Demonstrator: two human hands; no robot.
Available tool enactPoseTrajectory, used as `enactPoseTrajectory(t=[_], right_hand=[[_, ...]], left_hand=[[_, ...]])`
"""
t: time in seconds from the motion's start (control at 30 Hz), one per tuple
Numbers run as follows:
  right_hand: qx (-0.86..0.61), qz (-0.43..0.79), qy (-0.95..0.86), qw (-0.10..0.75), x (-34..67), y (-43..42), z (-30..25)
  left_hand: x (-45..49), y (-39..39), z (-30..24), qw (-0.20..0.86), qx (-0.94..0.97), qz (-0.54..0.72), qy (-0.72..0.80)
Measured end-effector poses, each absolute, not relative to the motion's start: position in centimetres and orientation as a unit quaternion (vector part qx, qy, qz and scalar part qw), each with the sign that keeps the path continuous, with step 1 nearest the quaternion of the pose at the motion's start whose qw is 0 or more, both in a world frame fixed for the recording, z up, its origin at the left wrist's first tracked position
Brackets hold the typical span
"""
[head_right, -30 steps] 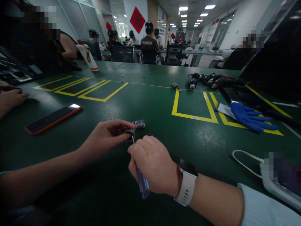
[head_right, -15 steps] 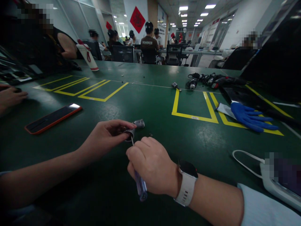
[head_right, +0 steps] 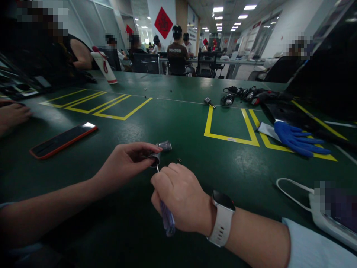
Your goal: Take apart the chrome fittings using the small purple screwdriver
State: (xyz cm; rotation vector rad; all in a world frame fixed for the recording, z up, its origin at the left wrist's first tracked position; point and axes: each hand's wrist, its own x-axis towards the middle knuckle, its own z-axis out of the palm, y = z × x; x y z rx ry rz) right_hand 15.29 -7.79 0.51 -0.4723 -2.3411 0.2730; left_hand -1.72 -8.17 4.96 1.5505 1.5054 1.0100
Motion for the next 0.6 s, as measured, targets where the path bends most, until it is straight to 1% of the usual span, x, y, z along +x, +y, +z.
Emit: enactPoseTrajectory(t=[0.17,0.37,0.6], right_hand=[[-0.201,0.102,-0.912,0.343,15.3,-7.9,1.0],[-0.186,0.11,-0.912,0.35,15.5,-7.9,1.6],[-0.196,0.094,-0.906,0.365,15.6,-7.8,0.7]], left_hand=[[-1.7,-8.3,4.9,0.357,0.612,0.398,0.583],[-1.5,-8.4,5.2,0.369,0.606,0.389,0.587],[-1.4,-8.3,5.4,0.38,0.595,0.383,0.595]])
